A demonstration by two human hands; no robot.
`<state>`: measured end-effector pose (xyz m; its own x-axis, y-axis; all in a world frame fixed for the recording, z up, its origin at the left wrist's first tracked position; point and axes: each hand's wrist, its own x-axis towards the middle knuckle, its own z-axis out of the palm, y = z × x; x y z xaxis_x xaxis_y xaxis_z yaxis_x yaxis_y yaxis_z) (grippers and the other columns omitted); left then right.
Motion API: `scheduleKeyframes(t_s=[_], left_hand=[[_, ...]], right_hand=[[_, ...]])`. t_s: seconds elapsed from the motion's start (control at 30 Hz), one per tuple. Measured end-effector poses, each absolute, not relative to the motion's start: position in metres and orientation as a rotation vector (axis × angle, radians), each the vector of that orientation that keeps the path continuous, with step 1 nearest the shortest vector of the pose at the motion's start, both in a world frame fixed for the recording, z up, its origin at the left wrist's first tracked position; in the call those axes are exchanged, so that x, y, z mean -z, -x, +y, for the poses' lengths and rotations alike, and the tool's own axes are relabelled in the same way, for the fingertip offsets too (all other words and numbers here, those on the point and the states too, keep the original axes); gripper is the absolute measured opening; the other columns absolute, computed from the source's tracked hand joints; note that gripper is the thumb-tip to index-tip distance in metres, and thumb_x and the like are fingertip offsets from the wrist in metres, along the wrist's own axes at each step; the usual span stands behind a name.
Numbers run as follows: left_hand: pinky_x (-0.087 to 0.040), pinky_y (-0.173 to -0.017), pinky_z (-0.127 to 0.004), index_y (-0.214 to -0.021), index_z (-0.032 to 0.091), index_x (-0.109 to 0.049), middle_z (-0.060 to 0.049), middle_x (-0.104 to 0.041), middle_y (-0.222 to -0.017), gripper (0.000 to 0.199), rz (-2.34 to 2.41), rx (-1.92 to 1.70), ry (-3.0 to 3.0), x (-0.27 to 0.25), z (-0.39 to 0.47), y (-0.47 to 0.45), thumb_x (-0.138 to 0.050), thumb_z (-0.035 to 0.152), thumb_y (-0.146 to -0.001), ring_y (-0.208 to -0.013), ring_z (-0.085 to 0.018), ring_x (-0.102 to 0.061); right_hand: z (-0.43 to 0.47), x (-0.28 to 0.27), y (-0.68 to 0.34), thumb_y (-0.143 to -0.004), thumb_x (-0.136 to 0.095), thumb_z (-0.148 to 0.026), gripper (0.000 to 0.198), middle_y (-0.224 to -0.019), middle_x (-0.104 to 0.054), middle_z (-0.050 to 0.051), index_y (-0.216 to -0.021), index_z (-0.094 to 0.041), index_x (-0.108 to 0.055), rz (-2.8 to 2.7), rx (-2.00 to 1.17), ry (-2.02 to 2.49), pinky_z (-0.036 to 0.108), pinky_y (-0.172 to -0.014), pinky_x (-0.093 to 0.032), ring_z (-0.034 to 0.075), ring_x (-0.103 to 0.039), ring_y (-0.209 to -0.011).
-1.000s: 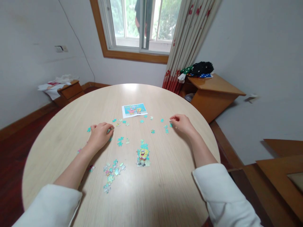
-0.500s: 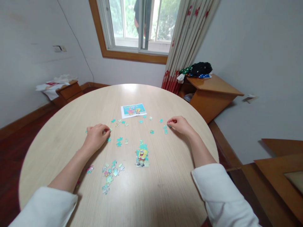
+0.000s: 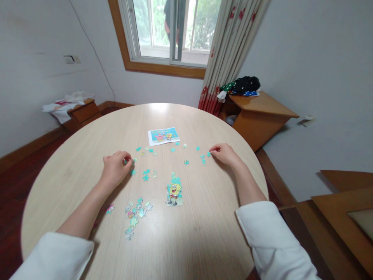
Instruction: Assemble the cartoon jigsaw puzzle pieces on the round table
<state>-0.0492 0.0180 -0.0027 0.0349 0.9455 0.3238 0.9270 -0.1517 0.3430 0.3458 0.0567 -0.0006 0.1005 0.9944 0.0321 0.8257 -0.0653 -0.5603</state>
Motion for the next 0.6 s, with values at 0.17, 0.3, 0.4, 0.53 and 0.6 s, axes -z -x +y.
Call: scheduleKeyframes(t_s=[0.17,0.3,0.4,0.53,0.6], left_hand=[[-0.036,-0.079,-0.04,-0.07,0.021,-0.053,-0.005,-0.065,-0.08,0.01,2.044,-0.751,-2.228,0.002,0.018,0.049,-0.046,0.027,-0.074,-0.079,-0.023,-0.06],[-0.036,-0.078,-0.039,-0.067,0.021,-0.051,-0.005,-0.064,-0.079,0.007,2.076,-0.729,-2.224,0.002,0.018,0.048,-0.048,0.025,-0.071,-0.08,-0.023,-0.06],[-0.037,-0.076,-0.037,-0.064,0.021,-0.048,-0.004,-0.062,-0.075,0.007,2.078,-0.713,-2.219,0.001,0.018,0.048,-0.049,0.025,-0.07,-0.077,-0.022,-0.059],[-0.037,-0.073,-0.035,-0.061,0.022,-0.044,-0.003,-0.06,-0.072,0.01,2.063,-0.706,-2.21,0.0,0.018,0.047,-0.049,0.025,-0.069,-0.074,-0.021,-0.057],[-0.037,-0.072,-0.035,-0.06,0.022,-0.043,-0.003,-0.06,-0.072,0.011,2.056,-0.707,-2.21,0.0,0.018,0.047,-0.049,0.025,-0.069,-0.073,-0.021,-0.057]], right_hand=[[0.056,0.002,-0.346,-0.073,-0.06,-0.019,0.015,-0.067,-0.064,0.004,-0.081,-0.013,-0.071,-1.797,-0.585,1.888,0.026,-0.062,-0.04,0.014,-0.054,-0.063],[0.053,-0.002,-0.343,-0.071,-0.061,-0.023,0.017,-0.063,-0.058,0.001,-0.081,-0.012,-0.068,-1.743,-0.697,1.76,0.024,-0.057,-0.036,0.011,-0.048,-0.057],[0.048,-0.006,-0.338,-0.067,-0.065,-0.031,0.02,-0.06,-0.051,-0.002,-0.076,-0.013,-0.065,-1.803,-0.853,1.592,0.024,-0.053,-0.031,0.009,-0.043,-0.055],[0.044,-0.007,-0.334,-0.059,-0.07,-0.036,0.028,-0.057,-0.046,-0.005,-0.075,-0.014,-0.063,-1.909,-1.106,1.455,0.023,-0.053,-0.03,0.008,-0.04,-0.054],[0.044,-0.005,-0.335,-0.057,-0.072,-0.035,0.03,-0.059,-0.047,-0.005,-0.076,-0.014,-0.063,-1.947,-1.16,1.449,0.024,-0.054,-0.032,0.009,-0.041,-0.056]])
